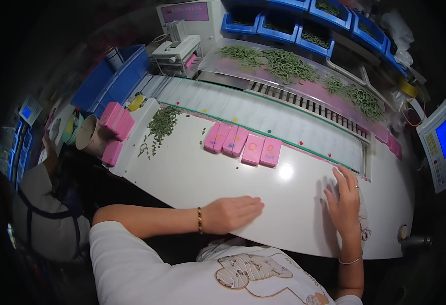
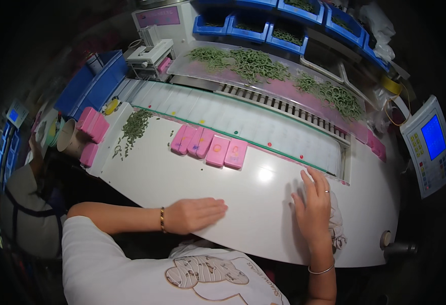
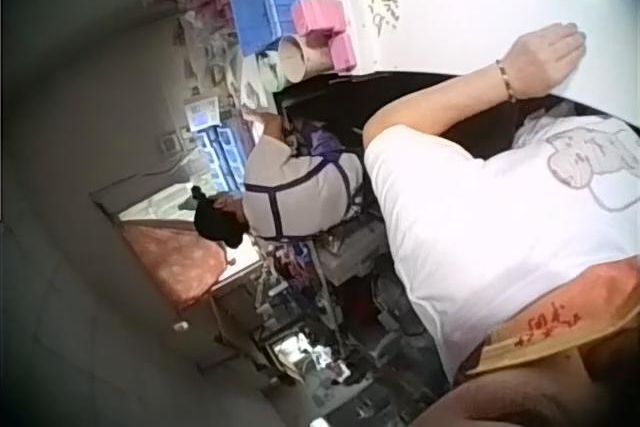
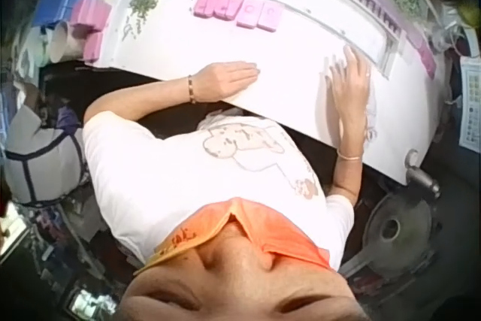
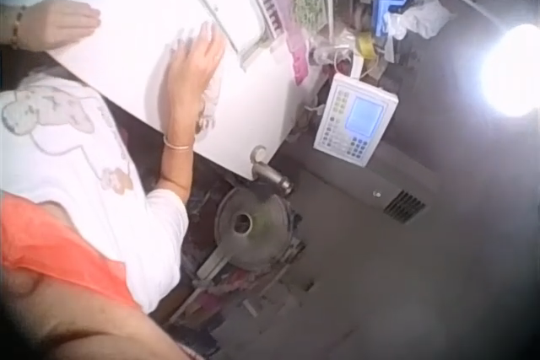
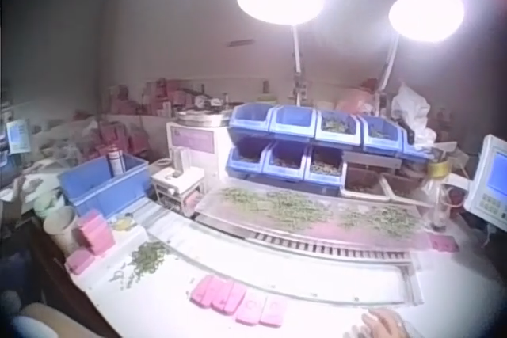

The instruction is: Assembling small plastic toy components using molds and decorative pieces at a production station.

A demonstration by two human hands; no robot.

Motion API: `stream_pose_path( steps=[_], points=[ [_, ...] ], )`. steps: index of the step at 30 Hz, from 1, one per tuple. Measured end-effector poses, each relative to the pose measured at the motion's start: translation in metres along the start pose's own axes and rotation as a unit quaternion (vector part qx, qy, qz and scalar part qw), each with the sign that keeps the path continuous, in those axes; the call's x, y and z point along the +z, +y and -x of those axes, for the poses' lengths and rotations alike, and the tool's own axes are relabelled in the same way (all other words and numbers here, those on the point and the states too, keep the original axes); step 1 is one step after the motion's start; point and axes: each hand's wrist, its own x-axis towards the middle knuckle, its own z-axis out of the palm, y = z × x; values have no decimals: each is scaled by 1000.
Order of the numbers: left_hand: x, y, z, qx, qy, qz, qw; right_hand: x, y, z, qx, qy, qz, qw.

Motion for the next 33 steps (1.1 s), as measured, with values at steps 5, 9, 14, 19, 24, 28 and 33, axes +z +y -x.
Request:
stream_pose_path(
  steps=[5,9,14,19,24,28,33],
  points=[
    [-56,-58,58,-28,10,-100,995,17,-17,-18,-47,-15,-26,998],
    [-101,-102,104,-122,-9,-197,973,36,-34,-39,-104,-23,-58,993],
    [-109,-149,98,-183,6,-309,933,66,-51,-64,-135,-64,-112,982],
    [-79,-128,45,-213,102,-188,953,87,-61,-80,-95,-81,-129,984],
    [-74,-136,54,-201,92,-177,959,99,-56,-91,-93,-78,-135,983],
    [-96,-164,73,-254,-1,-345,903,105,-50,-93,-94,-49,-140,985],
    [-84,-119,2,-275,201,-244,908,84,-39,-81,-51,-25,-193,980]
  ],
)
